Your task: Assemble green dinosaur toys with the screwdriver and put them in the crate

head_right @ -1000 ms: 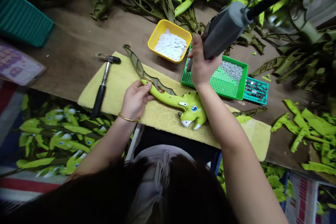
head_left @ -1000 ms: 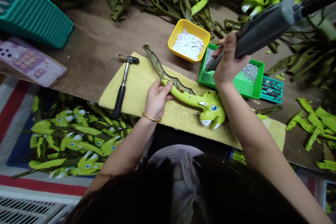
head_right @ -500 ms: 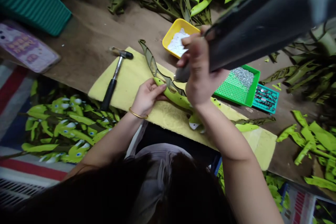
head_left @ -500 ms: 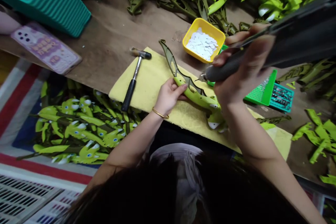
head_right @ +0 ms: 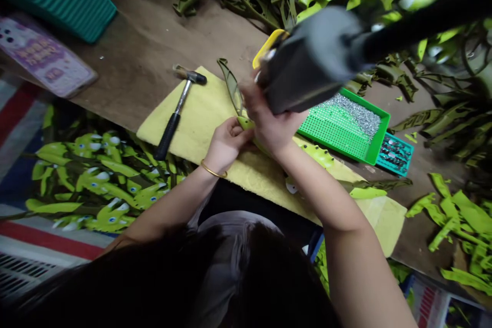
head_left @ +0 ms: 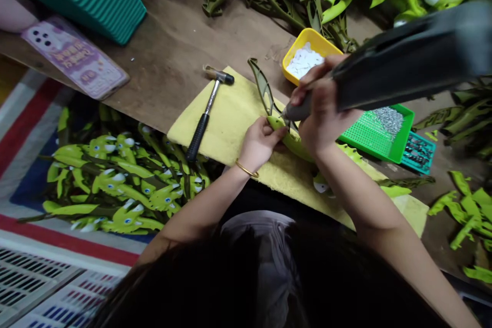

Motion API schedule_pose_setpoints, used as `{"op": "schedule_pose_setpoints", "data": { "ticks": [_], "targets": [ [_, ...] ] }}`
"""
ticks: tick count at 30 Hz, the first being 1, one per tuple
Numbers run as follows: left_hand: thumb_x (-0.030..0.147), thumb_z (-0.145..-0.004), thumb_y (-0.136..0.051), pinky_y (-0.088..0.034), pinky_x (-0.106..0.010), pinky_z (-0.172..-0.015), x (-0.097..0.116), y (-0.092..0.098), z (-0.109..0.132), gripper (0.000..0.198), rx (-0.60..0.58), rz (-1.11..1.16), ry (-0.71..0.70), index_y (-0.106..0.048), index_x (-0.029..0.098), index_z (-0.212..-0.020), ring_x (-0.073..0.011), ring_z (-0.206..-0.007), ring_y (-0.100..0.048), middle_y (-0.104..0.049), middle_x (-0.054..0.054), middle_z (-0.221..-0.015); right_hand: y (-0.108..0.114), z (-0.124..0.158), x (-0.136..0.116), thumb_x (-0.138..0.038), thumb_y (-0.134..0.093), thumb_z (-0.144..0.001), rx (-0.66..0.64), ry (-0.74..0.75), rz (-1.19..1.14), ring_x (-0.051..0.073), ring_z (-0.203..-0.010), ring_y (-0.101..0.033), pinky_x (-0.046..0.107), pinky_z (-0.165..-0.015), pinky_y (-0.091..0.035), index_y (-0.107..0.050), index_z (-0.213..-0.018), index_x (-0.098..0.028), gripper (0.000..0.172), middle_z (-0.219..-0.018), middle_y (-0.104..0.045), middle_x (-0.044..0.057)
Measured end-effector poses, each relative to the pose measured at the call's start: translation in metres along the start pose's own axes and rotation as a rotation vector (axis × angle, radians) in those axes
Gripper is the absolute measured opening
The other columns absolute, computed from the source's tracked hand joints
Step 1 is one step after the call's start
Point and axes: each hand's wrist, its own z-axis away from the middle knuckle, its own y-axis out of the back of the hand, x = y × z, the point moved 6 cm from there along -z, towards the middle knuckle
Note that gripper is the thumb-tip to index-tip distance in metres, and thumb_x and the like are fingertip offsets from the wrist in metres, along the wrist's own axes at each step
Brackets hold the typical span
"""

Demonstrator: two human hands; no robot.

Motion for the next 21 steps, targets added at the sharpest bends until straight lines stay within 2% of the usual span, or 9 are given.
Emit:
{"op": "schedule_pose_setpoints", "data": {
  "ticks": [2, 4, 7, 11, 13, 16, 18, 21],
  "targets": [
    [0.037, -0.060, -0.085, -0.059, -0.026, -0.055, -0.002, 0.001, 0.000, 0.045, -0.001, 0.014, 0.023, -0.055, 0.016, -0.085, -0.0135, -0.060, -0.066, -0.068, 0.002, -0.072, 0.005, -0.005, -0.014, -0.053, -0.074, -0.074, 0.135, 0.116, -0.199, 0.004, -0.044, -0.047, 0.019, -0.037, -0.040, -0.065, -0.086, -0.028, 0.029, -0.070, -0.059, -0.007],
    [0.035, -0.059, -0.086, -0.059, -0.026, -0.055, -0.001, 0.001, 0.000, 0.045, -0.004, 0.010, 0.036, -0.055, 0.016, -0.086, -0.0148, -0.063, -0.068, -0.069, 0.001, -0.073, 0.001, -0.009, -0.022, -0.049, -0.075, -0.075, 0.116, 0.130, -0.259, 0.003, -0.043, -0.049, 0.018, -0.036, -0.039, -0.068, -0.086, -0.029, 0.024, -0.072, -0.063, -0.006],
    [0.034, -0.059, -0.086, -0.059, -0.025, -0.053, 0.002, 0.001, -0.001, 0.046, -0.006, 0.002, 0.053, -0.053, 0.016, -0.084, -0.0156, -0.063, -0.068, -0.068, 0.001, -0.071, 0.003, -0.012, -0.028, -0.053, -0.072, -0.076, 0.066, 0.101, -0.159, 0.003, -0.044, -0.049, 0.019, -0.039, -0.041, -0.067, -0.088, -0.030, 0.027, -0.073, -0.063, -0.007],
    [0.032, -0.063, -0.085, -0.060, -0.024, -0.054, 0.004, -0.001, 0.002, 0.044, -0.031, -0.016, 0.071, -0.050, 0.016, -0.086, -0.0150, -0.064, -0.069, -0.069, 0.000, -0.074, 0.034, -0.023, -0.028, -0.060, -0.061, -0.082, 0.172, 0.146, 0.043, 0.004, -0.046, -0.050, 0.021, -0.039, -0.040, -0.059, -0.092, -0.030, 0.031, -0.077, -0.059, -0.007],
    [0.031, -0.065, -0.084, -0.061, -0.025, -0.055, 0.003, -0.003, 0.003, 0.044, -0.054, -0.033, 0.069, -0.049, 0.016, -0.087, -0.0153, -0.065, -0.070, -0.068, 0.000, -0.074, 0.056, -0.032, -0.023, -0.055, -0.061, -0.084, 0.268, 0.175, 0.123, 0.005, -0.045, -0.050, 0.023, -0.039, -0.039, -0.058, -0.091, -0.028, 0.028, -0.075, -0.058, -0.006],
    [0.031, -0.067, -0.083, -0.061, -0.024, -0.055, 0.000, -0.006, 0.005, 0.044, -0.086, -0.054, 0.060, -0.046, 0.017, -0.087, -0.0159, -0.067, -0.070, -0.067, 0.001, -0.075, 0.087, -0.043, -0.003, -0.051, -0.065, -0.081, 0.361, 0.159, 0.199, 0.007, -0.044, -0.049, 0.025, -0.040, -0.038, -0.054, -0.080, -0.025, 0.028, -0.067, -0.055, -0.005],
    [0.031, -0.068, -0.082, -0.062, -0.026, -0.056, -0.002, -0.008, 0.004, 0.044, -0.092, -0.053, 0.061, -0.045, 0.017, -0.086, -0.0166, -0.070, -0.071, -0.067, 0.000, -0.076, 0.102, -0.045, 0.014, -0.054, -0.063, -0.082, 0.378, 0.137, 0.233, 0.008, -0.043, -0.049, 0.027, -0.040, -0.038, -0.052, -0.079, -0.025, 0.031, -0.067, -0.055, -0.005],
    [0.032, -0.069, -0.081, -0.064, -0.032, -0.063, -0.004, -0.010, 0.003, 0.044, -0.112, -0.046, 0.068, -0.044, 0.017, -0.088, -0.0191, -0.075, -0.072, -0.067, 0.000, -0.079, 0.113, -0.042, 0.034, -0.060, -0.059, -0.083, 0.371, 0.134, 0.280, 0.009, -0.045, -0.049, 0.029, -0.044, -0.042, -0.052, -0.091, -0.028, 0.034, -0.072, -0.055, -0.005]
  ]
}}
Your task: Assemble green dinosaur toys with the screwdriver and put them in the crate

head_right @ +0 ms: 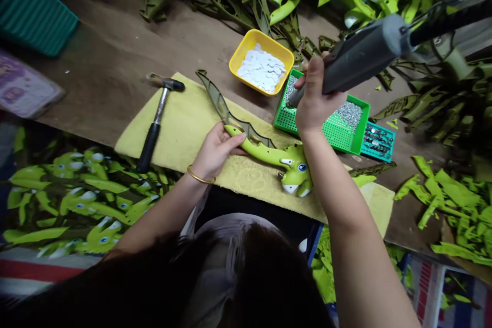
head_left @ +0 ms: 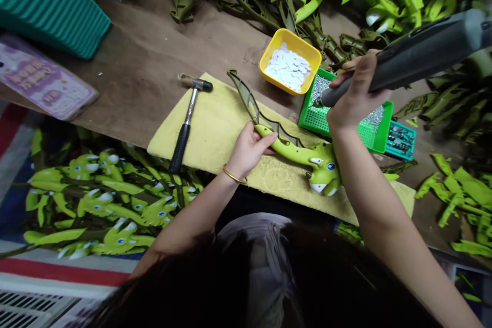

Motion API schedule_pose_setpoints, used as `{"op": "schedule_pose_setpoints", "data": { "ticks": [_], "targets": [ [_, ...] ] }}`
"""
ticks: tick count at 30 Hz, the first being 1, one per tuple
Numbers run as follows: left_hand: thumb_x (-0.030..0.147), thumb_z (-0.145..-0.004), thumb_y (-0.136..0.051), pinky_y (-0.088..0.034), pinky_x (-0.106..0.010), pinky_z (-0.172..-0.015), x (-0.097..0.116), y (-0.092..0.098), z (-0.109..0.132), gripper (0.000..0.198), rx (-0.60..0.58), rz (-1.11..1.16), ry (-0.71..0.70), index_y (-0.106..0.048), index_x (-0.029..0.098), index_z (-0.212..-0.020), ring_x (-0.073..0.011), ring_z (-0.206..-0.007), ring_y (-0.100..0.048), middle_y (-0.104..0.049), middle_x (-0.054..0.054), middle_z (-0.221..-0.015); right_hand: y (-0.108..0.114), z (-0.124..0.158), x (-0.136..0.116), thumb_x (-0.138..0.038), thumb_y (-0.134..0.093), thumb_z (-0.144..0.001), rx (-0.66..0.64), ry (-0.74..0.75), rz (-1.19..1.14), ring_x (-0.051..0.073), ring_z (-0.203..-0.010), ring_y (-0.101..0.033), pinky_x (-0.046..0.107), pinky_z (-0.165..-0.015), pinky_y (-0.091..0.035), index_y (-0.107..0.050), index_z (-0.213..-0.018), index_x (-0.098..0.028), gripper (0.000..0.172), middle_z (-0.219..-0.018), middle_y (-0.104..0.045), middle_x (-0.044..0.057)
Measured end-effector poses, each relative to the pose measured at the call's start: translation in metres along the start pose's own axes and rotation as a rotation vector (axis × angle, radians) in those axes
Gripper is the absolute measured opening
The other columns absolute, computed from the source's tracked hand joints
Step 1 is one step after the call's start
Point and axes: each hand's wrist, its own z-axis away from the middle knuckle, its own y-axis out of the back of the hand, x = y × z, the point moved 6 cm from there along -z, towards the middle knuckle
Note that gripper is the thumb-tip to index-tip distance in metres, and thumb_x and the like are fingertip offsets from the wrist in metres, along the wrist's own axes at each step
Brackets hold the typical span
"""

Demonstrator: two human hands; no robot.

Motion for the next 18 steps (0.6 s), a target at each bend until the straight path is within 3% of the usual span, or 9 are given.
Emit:
{"op": "schedule_pose_setpoints", "data": {
  "ticks": [4, 12, 15, 18],
  "targets": [
    [0.036, -0.068, -0.081, -0.065, -0.036, -0.067, -0.001, 0.000, -0.001, 0.048, -0.021, -0.004, 0.000, -0.043, 0.018, -0.091, -0.0208, -0.078, -0.073, -0.069, -0.001, -0.082, 0.000, 0.004, 0.012, -0.069, -0.050, -0.084, -0.029, -0.006, 0.098, 0.012, -0.050, -0.051, 0.032, -0.049, -0.045, -0.053, -0.100, -0.031, 0.042, -0.074, -0.056, -0.003],
    [0.039, -0.066, -0.083, -0.064, -0.036, -0.067, 0.000, -0.001, -0.002, 0.052, -0.025, 0.008, -0.002, -0.042, 0.018, -0.091, -0.0209, -0.077, -0.073, -0.068, 0.001, -0.079, -0.004, 0.004, 0.010, -0.064, -0.065, -0.075, -0.027, -0.013, -0.035, 0.007, -0.043, -0.048, 0.027, -0.042, -0.040, -0.052, -0.089, -0.026, 0.043, -0.068, -0.056, -0.007],
    [0.038, -0.066, -0.083, -0.064, -0.035, -0.067, 0.000, -0.001, -0.002, 0.051, -0.023, 0.013, -0.008, -0.043, 0.017, -0.091, -0.0203, -0.077, -0.073, -0.068, 0.001, -0.079, -0.003, -0.001, -0.006, -0.061, -0.064, -0.077, -0.028, 0.017, -0.045, 0.007, -0.042, -0.049, 0.026, -0.040, -0.038, -0.054, -0.088, -0.026, 0.038, -0.070, -0.060, -0.006],
    [0.037, -0.068, -0.082, -0.063, -0.032, -0.066, 0.000, -0.002, -0.002, 0.049, -0.026, 0.007, -0.011, -0.045, 0.017, -0.093, -0.0194, -0.075, -0.073, -0.069, 0.000, -0.080, -0.002, -0.001, -0.038, -0.056, -0.055, -0.086, 0.020, 0.060, -0.068, 0.006, -0.042, -0.048, 0.025, -0.039, -0.036, -0.056, -0.090, -0.027, 0.028, -0.075, -0.060, -0.005]
  ]
}}
